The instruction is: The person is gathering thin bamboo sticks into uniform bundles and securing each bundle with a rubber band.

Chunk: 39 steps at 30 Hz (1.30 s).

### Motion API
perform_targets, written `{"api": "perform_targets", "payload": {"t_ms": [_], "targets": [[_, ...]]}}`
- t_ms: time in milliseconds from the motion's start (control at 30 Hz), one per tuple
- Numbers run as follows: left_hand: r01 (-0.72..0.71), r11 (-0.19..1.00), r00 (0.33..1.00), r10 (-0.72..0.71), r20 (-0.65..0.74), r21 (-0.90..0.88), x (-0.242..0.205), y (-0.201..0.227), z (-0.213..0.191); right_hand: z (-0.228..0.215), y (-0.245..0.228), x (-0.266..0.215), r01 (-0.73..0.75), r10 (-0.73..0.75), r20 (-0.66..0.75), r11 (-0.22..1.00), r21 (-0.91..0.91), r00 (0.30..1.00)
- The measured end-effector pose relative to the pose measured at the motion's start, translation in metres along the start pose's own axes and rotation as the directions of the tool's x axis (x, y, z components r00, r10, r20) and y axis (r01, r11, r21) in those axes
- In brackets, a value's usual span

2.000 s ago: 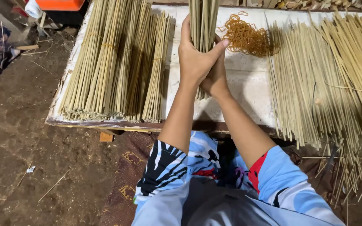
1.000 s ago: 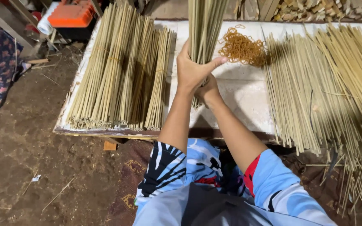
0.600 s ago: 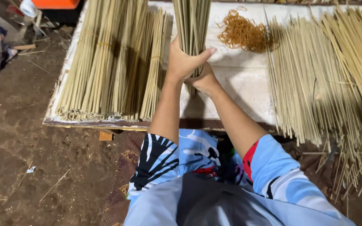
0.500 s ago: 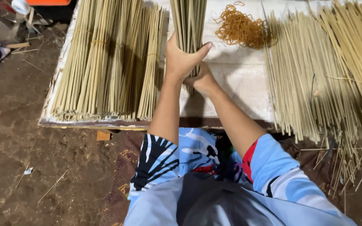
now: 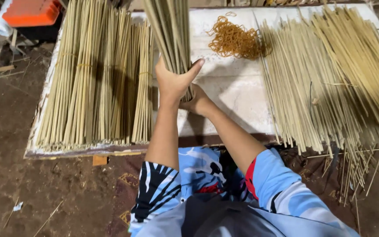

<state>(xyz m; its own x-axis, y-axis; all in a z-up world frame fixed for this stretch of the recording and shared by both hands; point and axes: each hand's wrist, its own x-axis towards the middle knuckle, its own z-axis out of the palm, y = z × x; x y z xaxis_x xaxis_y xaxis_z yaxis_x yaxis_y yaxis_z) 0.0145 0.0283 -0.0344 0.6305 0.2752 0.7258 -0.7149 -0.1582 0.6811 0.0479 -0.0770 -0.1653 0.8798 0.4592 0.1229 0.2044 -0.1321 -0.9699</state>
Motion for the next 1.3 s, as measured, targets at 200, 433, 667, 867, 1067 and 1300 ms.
{"api": "perform_targets", "payload": {"t_ms": [200, 433, 667, 867, 1067, 1300], "targets": [[0.173, 0.985, 0.985, -0.173, 0.024, -0.015, -0.004, 0.014, -0.011, -0.09, -0.124, -0.029, -0.216, 0.257, 0.1, 0.928, -0.303, 0.961], [0.134, 0.991, 0.991, -0.133, 0.012, -0.025, 0.003, 0.01, -0.001, -0.196, 0.086, 0.062, -0.35, -0.03, -0.566, 0.758, -0.55, 0.824], [0.091, 0.995, 0.996, -0.091, 0.017, -0.03, 0.004, 0.012, -0.006, -0.198, 0.092, 0.091, -0.533, 0.033, -0.61, 0.527, -0.662, 0.792], [0.101, 0.995, 0.995, -0.101, -0.011, -0.015, 0.004, 0.011, 0.0, -0.194, 0.045, 0.052, -0.334, -0.102, -0.614, 0.764, -0.552, 0.783], [0.218, 0.961, 0.969, -0.234, -0.084, -0.171, 0.008, 0.052, -0.022, -0.147, -0.031, -0.014, 0.182, -0.314, -0.638, 0.947, -0.266, 0.703], [-0.04, 0.787, 0.908, -0.229, -0.352, -0.616, 0.007, 0.035, -0.067, -0.106, -0.066, -0.069, 0.268, -0.112, -0.604, 0.948, 0.173, 0.789]]}}
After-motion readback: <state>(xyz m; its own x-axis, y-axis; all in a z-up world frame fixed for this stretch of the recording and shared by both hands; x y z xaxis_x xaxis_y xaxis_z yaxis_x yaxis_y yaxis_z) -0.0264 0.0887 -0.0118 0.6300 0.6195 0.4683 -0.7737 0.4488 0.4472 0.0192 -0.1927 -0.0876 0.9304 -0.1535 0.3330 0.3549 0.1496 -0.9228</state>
